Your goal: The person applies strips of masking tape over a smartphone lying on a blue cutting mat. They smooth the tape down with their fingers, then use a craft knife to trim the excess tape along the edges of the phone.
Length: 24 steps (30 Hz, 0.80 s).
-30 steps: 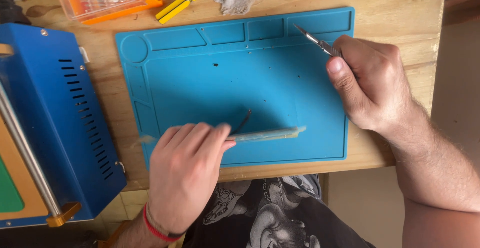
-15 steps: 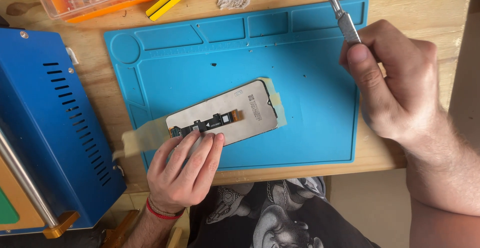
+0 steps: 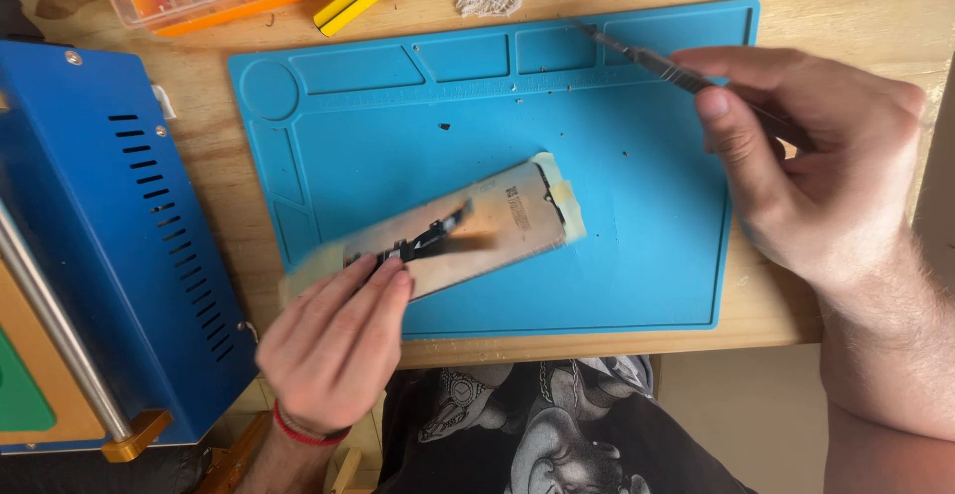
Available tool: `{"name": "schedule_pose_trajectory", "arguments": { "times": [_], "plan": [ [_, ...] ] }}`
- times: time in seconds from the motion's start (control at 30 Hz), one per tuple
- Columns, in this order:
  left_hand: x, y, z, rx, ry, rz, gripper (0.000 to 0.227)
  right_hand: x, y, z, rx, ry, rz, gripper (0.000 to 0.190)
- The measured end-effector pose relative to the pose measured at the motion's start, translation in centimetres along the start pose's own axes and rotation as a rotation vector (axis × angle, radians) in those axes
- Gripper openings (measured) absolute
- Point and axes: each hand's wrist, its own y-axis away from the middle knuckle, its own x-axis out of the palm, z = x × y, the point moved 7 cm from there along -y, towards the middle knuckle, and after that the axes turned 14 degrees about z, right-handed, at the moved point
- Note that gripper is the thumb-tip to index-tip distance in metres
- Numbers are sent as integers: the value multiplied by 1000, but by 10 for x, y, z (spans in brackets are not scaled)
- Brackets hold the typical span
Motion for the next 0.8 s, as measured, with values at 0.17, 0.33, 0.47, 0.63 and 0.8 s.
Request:
{"name": "schedule_pose_trajectory", "arguments": {
  "times": [0.17, 0.33, 0.47, 0.63, 0.8],
  "plan": [
    [-29, -4, 32, -549, 444, 95, 11, 0, 7, -7, 11, -380, -109, 19],
    [27, 8, 47, -932, 1106, 324, 25, -4, 16, -16, 21, -408, -172, 13],
    [65, 19, 41, -1046, 1341, 389, 26, -5, 9, -6, -37, -406, -130, 12],
    [55, 15, 45, -950, 1166, 525, 36, -5, 11, 2, -19, -334, -98, 13],
    [28, -2, 43, -650, 694, 605, 39, -1, 14, -11, -10, -390, -106, 15]
  ]
}}
